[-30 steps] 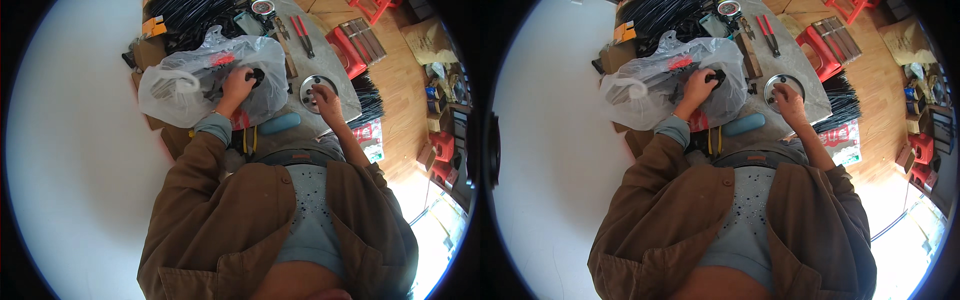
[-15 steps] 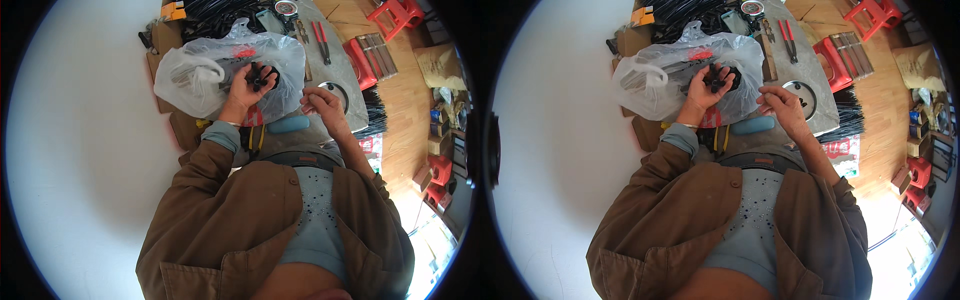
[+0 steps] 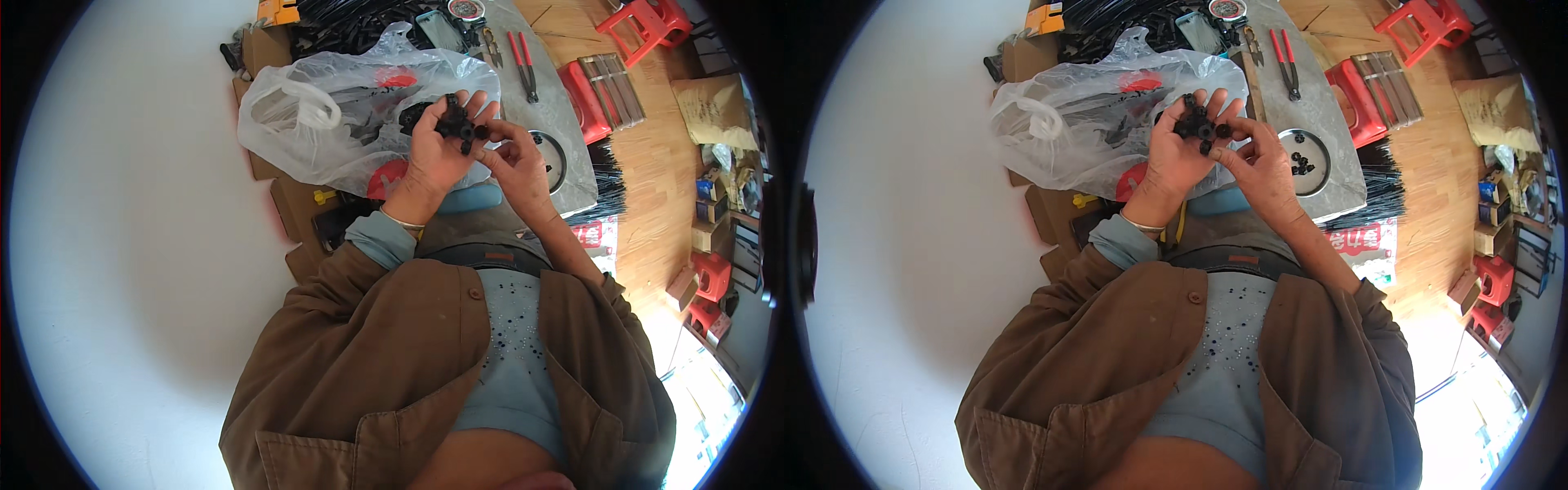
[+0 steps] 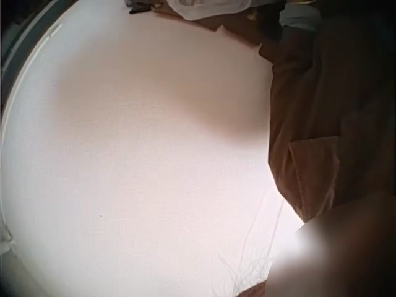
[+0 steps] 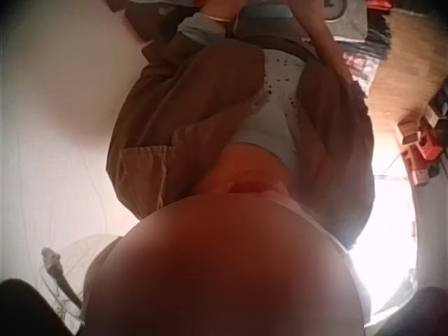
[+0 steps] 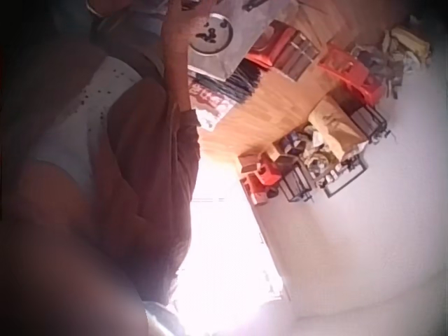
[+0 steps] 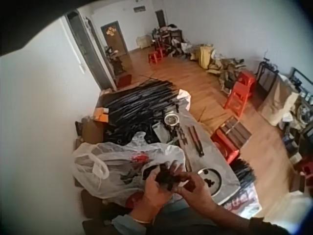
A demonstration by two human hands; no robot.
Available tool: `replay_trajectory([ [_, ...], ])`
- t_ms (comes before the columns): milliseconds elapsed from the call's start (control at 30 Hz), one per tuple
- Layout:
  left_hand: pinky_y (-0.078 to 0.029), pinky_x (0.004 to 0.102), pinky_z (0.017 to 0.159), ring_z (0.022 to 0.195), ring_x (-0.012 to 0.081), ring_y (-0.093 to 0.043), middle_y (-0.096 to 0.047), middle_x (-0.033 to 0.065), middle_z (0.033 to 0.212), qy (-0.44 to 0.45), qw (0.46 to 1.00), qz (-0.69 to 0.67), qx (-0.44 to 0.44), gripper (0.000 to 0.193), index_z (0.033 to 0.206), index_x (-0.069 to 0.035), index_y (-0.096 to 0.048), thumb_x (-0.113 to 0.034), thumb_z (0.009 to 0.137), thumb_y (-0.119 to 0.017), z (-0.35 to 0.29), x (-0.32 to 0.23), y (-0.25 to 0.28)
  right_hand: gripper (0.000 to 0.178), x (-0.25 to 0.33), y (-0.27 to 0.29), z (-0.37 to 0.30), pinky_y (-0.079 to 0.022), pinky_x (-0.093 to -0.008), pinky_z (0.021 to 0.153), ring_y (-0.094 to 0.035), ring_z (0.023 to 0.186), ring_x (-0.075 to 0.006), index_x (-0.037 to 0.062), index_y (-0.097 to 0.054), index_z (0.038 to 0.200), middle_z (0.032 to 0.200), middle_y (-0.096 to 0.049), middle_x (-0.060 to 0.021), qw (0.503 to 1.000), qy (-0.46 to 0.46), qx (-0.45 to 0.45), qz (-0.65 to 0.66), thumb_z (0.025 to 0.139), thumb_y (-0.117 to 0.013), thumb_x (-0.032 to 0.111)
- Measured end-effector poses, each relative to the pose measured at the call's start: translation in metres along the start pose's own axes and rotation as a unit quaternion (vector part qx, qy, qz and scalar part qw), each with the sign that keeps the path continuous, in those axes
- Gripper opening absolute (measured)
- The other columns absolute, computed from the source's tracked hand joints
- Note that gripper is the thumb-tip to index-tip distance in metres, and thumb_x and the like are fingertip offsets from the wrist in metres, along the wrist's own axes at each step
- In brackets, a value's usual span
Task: Trimming umbrella rib components with pliers and sorting plastic connectors for assembly.
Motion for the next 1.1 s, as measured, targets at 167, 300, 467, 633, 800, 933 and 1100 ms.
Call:
replay_trajectory([
  [167,-0.039,0.0473,0.099,0.115,0.0321,-0.053,-0.061,0.0095,0.115,-0.007,0.999,0.020,0.028,0.025,0.102,-0.009,-0.059,-0.029,0.091,-0.049,0.006,0.016,-0.014,0.052,0.019,0.009,-0.002,-0.048,-0.0242,0.063,-0.052,0.066,-0.0095,0.0019,-0.055,0.116,0.097,-0.054,-0.0062,0.996,0.023,-0.039,-0.082,0.070,-0.079,0.014],
  [300,-0.033,0.0499,0.104,0.124,0.0333,-0.045,-0.058,0.0091,0.121,0.002,0.999,0.000,0.048,0.027,0.101,-0.007,-0.057,-0.030,0.091,-0.047,0.009,0.025,-0.017,0.057,0.025,0.011,-0.003,-0.046,-0.0225,0.062,-0.051,0.067,-0.0079,0.0019,-0.054,0.119,0.098,-0.052,-0.0058,0.992,0.048,-0.046,-0.110,0.069,-0.079,0.011],
  [467,-0.033,0.0494,0.104,0.124,0.0314,-0.044,-0.057,0.0079,0.122,0.004,0.998,-0.007,0.066,0.028,0.101,-0.007,-0.057,-0.031,0.091,-0.047,0.011,0.033,-0.025,0.058,0.029,0.017,-0.003,-0.044,-0.0210,0.058,-0.049,0.064,-0.0062,-0.0002,-0.053,0.121,0.100,-0.051,-0.0058,0.983,0.056,-0.062,-0.161,0.070,-0.079,0.010],
  [633,-0.038,0.0469,0.099,0.118,0.0283,-0.049,-0.059,0.0072,0.119,0.002,0.998,-0.008,0.059,0.025,0.100,-0.008,-0.058,-0.030,0.091,-0.049,0.010,0.040,-0.029,0.060,0.036,0.020,-0.005,-0.045,-0.0242,0.058,-0.050,0.063,-0.0088,-0.0010,-0.053,0.118,0.095,-0.054,-0.0066,0.974,0.074,-0.080,-0.201,0.068,-0.081,0.016],
  [800,-0.042,0.0450,0.094,0.113,0.0253,-0.053,-0.061,0.0055,0.115,-0.002,0.999,0.003,0.043,0.022,0.100,-0.010,-0.059,-0.028,0.090,-0.050,0.012,0.044,-0.027,0.052,0.038,0.026,-0.003,-0.046,-0.0255,0.060,-0.052,0.065,-0.0098,-0.0009,-0.054,0.112,0.094,-0.056,-0.0077,0.970,0.083,-0.091,-0.212,0.070,-0.079,0.016],
  [933,-0.033,0.0463,0.106,0.119,0.0314,-0.048,-0.058,0.0110,0.119,0.006,0.996,-0.041,0.081,0.027,0.100,-0.006,-0.058,-0.029,0.092,-0.047,0.015,0.047,-0.030,0.045,0.025,0.031,-0.001,-0.048,-0.0293,0.065,-0.057,0.073,-0.0149,-0.0004,-0.053,0.108,0.094,-0.058,-0.0105,0.976,0.066,-0.095,-0.186,0.072,-0.076,0.016],
  [1100,-0.033,0.0461,0.105,0.119,0.0317,-0.048,-0.058,0.0122,0.118,-0.004,0.997,-0.023,0.075,0.026,0.101,-0.006,-0.058,-0.028,0.092,-0.046,0.017,0.049,-0.029,0.038,0.039,0.030,-0.002,-0.048,-0.0362,0.074,-0.059,0.083,-0.0269,-0.0004,-0.054,0.104,0.093,-0.059,-0.0146,0.959,0.106,-0.113,-0.238,0.075,-0.073,0.017],
])
Point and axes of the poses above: each hand's wrist, its own z-axis towards the middle knuckle, its own y-axis out of the back of the hand, x = y × z, the point moved 8 cm from there along z, towards the middle knuckle
